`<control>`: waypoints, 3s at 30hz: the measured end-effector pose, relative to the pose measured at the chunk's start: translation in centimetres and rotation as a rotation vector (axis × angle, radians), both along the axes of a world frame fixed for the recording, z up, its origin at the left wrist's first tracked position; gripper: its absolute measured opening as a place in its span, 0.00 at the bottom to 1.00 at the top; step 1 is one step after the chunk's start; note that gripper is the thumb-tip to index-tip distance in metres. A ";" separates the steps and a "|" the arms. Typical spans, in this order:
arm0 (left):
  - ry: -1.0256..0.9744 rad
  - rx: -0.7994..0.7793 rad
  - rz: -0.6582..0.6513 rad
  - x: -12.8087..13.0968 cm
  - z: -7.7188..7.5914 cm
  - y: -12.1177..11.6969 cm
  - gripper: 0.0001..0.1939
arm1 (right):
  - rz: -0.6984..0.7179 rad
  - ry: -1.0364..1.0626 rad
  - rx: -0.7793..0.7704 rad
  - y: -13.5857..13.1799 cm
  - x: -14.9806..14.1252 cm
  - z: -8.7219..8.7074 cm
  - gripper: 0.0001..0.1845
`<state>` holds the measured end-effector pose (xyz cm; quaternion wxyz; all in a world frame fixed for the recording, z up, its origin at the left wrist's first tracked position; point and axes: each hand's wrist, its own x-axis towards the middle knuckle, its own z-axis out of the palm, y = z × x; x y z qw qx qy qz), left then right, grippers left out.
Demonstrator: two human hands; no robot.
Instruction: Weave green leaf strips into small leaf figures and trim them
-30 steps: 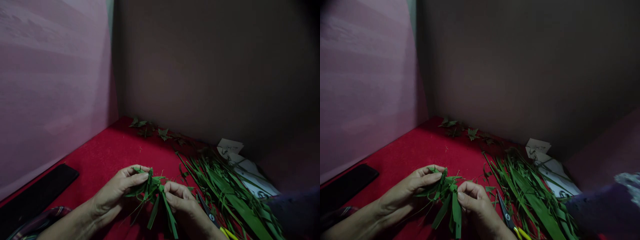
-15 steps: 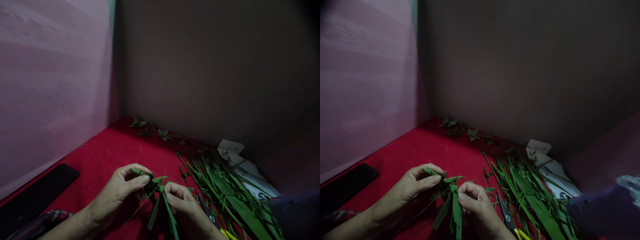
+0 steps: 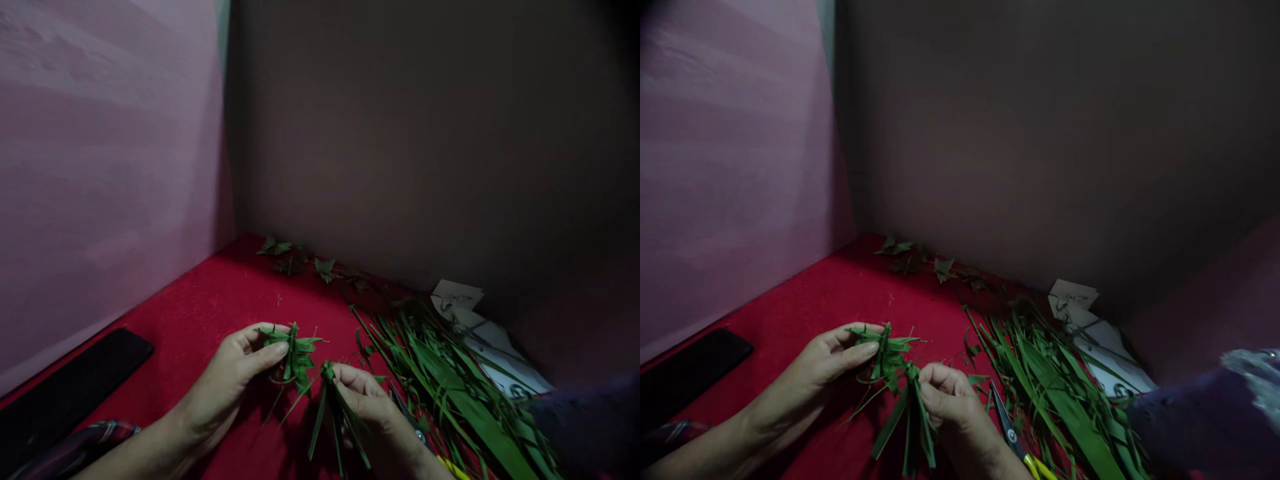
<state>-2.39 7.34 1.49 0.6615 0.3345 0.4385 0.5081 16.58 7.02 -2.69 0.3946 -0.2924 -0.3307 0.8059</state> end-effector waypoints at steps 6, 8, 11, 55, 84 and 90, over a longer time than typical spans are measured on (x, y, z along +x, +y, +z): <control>0.095 -0.110 0.009 -0.4 -1.1 0.8 0.08 | 0.024 -0.004 -0.032 0.0 0.2 0.9 0.14; 0.100 -0.105 0.062 -0.3 -1.4 1.4 0.06 | 0.011 0.014 -0.022 -0.1 0.0 0.9 0.14; 0.096 -0.103 0.096 0.0 -1.1 3.1 0.04 | -0.032 0.030 -0.013 -0.2 -0.2 0.9 0.14; 0.212 0.119 -0.221 2.7 -0.5 -0.4 0.09 | -0.332 -0.284 0.414 -0.7 -0.6 -0.3 0.12; 0.033 0.079 -0.228 3.2 -0.7 -1.2 0.07 | -0.557 -0.701 1.075 -1.8 -0.1 1.2 0.04; 0.104 0.064 -0.231 2.9 -1.1 -0.6 0.08 | -0.541 -0.662 1.008 -1.6 -0.1 1.0 0.06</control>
